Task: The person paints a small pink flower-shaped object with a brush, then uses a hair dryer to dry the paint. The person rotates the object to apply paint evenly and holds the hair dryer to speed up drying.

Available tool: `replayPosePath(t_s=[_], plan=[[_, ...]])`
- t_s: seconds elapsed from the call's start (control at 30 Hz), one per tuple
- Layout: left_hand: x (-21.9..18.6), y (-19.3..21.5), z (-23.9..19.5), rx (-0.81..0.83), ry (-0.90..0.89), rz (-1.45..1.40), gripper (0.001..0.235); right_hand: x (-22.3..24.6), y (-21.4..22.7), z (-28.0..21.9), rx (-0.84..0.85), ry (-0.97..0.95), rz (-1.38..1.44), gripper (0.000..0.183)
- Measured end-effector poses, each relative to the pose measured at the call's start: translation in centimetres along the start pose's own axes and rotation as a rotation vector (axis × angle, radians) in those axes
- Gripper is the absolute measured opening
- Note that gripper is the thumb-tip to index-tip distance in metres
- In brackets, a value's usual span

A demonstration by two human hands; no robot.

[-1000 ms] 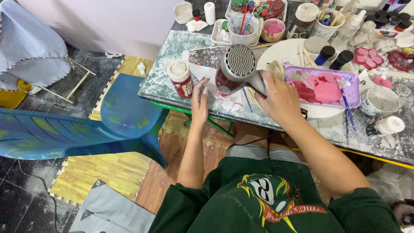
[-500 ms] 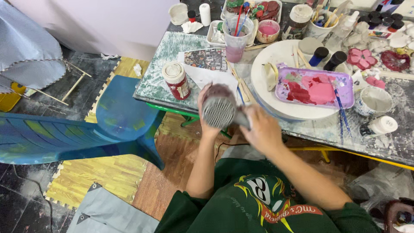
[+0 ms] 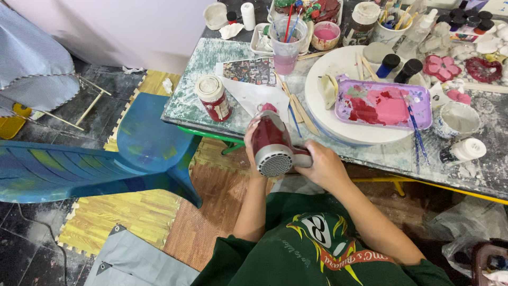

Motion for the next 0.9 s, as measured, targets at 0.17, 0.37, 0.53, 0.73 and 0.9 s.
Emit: replayPosePath(t_s=[0.17, 0.37, 0.53, 0.73, 0.9], plan=[[0.0, 0.2, 0.2, 0.103, 0.043, 0.075, 0.05, -2.4, -0.7, -0.5, 0.148, -0.172, 0.072, 0.051], [-1.4, 0.0, 1.8, 0.147, 0.052, 0.118, 0.068, -2.8, -1.0, -0.6, 0.138, -0.021, 0.252, 0.05], [-2.7, -0.8, 3.0, 0.205, 0.047, 0.197, 0.071, -2.6, -1.0, -0.5, 0.052, 0.139, 0.237, 0.044], [-1.6, -1.2, 2.8, 0.275, 0.085, 0.294, 0.07, -1.6, -0.2, -0.8, -0.035, 0.075, 0.218, 0.041], [-1.8, -1.0, 4.9, 0.274, 0.096, 0.202, 0.088, -1.4, -0.3, 0.3, 0.014, -0.005, 0.344, 0.043]])
Point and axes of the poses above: each hand's wrist, its own z-axis towards the middle knuckle, its own y-axis out of the back of the hand, x = y × z, the point moved 7 cm from there along z, towards the middle knuckle, and after that the axes turned 9 degrees about z, right-handed, at the moved point
